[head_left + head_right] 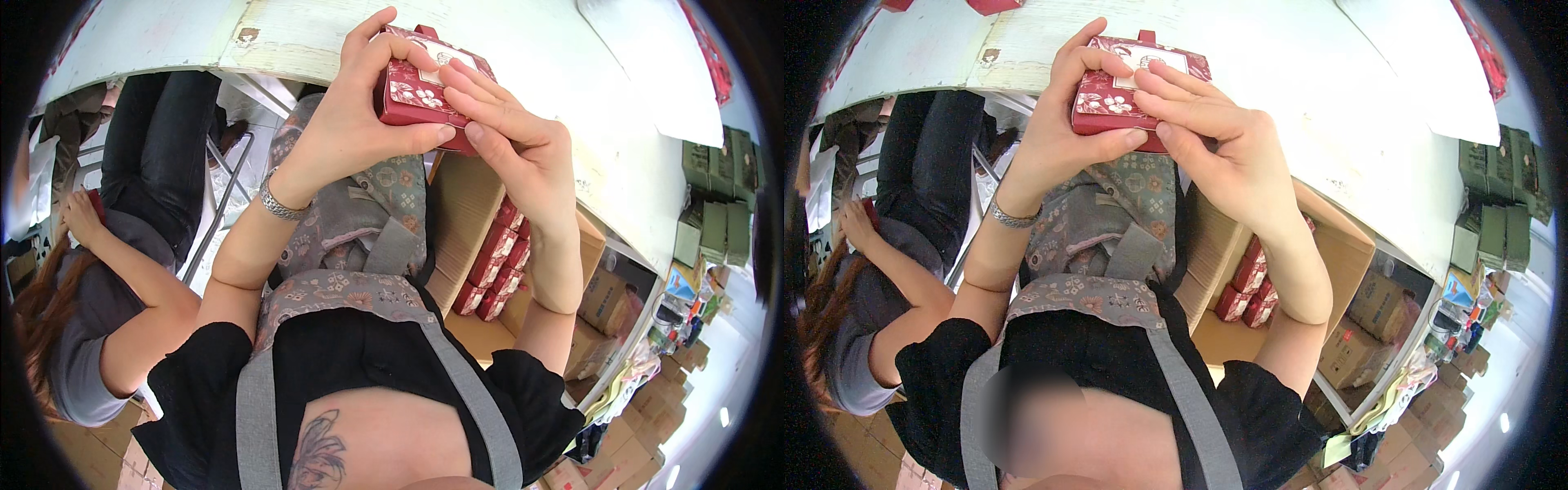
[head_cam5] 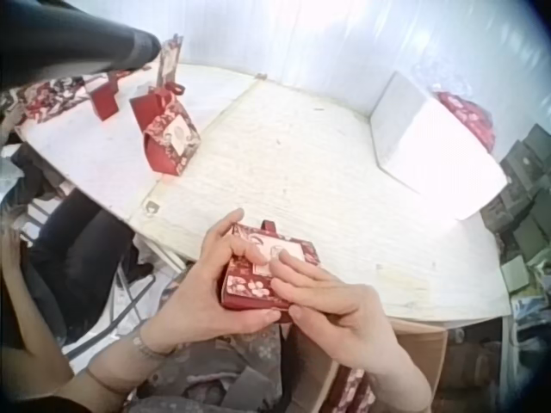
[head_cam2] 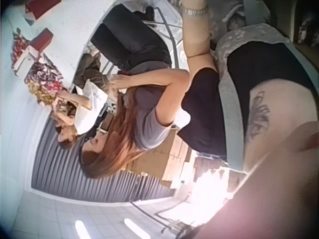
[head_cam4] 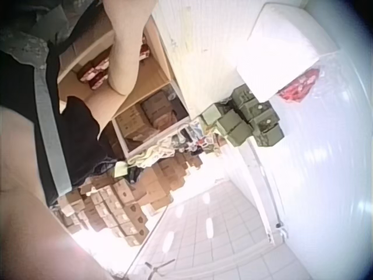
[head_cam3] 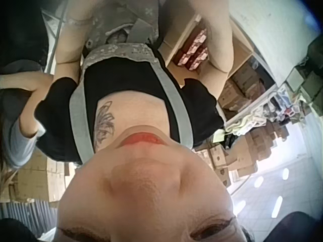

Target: The person assembles small red decorative boxes by hand. They fold the flat pieces into shape, insert a patterned insert, and close the lid, repeating the process for multiple units.

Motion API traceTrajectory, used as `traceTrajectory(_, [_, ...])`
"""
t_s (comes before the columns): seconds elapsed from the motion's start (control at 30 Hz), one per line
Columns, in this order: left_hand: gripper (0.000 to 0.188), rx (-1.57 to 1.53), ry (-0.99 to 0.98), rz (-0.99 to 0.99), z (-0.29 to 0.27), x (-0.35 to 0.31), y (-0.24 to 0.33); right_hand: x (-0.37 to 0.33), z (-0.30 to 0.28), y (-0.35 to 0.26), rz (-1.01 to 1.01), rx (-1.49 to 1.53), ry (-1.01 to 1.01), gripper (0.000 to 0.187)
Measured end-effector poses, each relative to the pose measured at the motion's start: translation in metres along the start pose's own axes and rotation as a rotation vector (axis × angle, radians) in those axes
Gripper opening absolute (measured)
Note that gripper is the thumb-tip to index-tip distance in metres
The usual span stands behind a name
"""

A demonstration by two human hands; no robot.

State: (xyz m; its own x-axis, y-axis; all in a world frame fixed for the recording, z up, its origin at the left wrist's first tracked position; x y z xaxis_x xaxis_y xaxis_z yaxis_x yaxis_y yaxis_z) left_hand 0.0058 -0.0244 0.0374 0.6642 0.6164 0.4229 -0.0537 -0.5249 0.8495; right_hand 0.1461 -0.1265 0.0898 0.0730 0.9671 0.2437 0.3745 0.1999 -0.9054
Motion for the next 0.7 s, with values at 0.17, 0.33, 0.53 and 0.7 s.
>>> traceTrajectory(0.17, [0.062,0.027,0.004,0.046,0.001,0.000,0.003,-0.004,0.002,0.001,0.015,-0.006,0.020,0.030])
traceTrajectory(0.33, [0.051,-0.010,-0.015,0.078,-0.008,0.005,0.006,0.000,0.000,-0.001,-0.059,-0.028,-0.030,0.033])
traceTrajectory(0.53, [0.037,-0.114,-0.032,0.064,-0.020,0.010,0.018,0.001,0.003,-0.008,-0.274,-0.424,0.096,0.051])
traceTrajectory(0.7, [0.034,-0.178,0.001,0.094,-0.017,0.004,0.004,0.002,0.010,-0.004,-0.301,-0.455,0.069,0.045])
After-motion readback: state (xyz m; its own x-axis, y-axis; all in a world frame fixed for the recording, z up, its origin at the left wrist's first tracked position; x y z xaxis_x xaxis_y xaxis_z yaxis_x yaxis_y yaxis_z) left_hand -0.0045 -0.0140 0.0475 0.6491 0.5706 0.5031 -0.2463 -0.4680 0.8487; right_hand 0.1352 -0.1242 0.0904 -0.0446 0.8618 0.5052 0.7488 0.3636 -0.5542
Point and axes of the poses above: each hand's wrist, its own x-axis towards the middle knuckle, its own z-axis out of the palm, y = z × x, the point moved 5 cm from there along x, towards the middle knuckle, and after that the axes turned 3 degrees about x, right-handed, at the moved point
